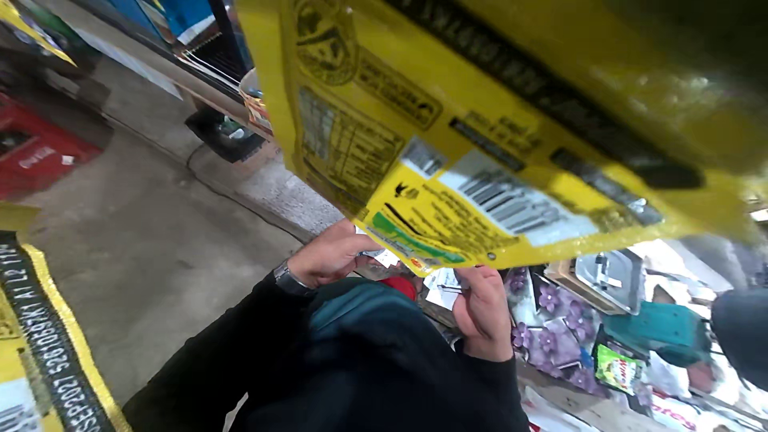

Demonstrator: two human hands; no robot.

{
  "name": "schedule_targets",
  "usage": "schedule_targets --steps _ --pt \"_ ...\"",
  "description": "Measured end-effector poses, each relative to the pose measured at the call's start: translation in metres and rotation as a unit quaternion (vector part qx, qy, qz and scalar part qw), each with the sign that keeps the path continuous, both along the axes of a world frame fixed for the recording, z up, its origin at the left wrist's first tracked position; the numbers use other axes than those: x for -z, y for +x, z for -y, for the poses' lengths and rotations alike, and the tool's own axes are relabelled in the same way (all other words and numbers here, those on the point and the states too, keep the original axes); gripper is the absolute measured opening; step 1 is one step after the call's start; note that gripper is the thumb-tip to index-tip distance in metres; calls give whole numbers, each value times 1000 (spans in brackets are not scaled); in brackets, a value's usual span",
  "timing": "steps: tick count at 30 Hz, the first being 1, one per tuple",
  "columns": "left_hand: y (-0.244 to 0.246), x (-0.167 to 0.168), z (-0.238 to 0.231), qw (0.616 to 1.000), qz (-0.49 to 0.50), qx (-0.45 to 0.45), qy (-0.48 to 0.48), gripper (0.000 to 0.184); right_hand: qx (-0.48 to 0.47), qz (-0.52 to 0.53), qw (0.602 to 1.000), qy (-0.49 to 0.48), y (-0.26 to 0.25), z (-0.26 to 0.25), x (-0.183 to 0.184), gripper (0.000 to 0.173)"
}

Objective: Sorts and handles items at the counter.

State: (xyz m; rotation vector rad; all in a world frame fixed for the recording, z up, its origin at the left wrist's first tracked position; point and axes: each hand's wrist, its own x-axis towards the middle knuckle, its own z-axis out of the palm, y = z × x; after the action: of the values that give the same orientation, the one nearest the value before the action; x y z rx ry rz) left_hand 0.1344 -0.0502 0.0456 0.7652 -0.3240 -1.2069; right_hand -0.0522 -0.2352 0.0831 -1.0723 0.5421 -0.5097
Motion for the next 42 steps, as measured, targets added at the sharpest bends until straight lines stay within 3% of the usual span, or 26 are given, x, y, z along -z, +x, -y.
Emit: schedule_targets --steps 4,10,15,18,23,29,33,42 --pt "-5 -1 1 999 23 -23 29 34 7 -5 1000 6 -5 -2 2 20" --pt "-10 -7 5 998 15 -31 61 44 25 -18 1000 7 -14 -6 3 21" --pt "-13 -13 8 996 -10 -12 85 31 14 -20 1000 13 -18 -12 0 22" --pt "-17 -7 11 998 30 11 58 42 -3 -35 999 13 -13 -17 2 24" --pt "-23 2 15 984 159 24 70 43 -35 -83 996 -5 -5 -24 13 29" --pt "-13 -11 4 996 16 33 87 37 50 -47 997 25 -10 -10 17 24" --pt "-2 -5 -5 996 -55 71 0 40 89 -22 995 39 -18 4 12 21" --pt "13 -4 -11 981 -68 170 -68 41 77 6 996 37 -24 -3 5 21"
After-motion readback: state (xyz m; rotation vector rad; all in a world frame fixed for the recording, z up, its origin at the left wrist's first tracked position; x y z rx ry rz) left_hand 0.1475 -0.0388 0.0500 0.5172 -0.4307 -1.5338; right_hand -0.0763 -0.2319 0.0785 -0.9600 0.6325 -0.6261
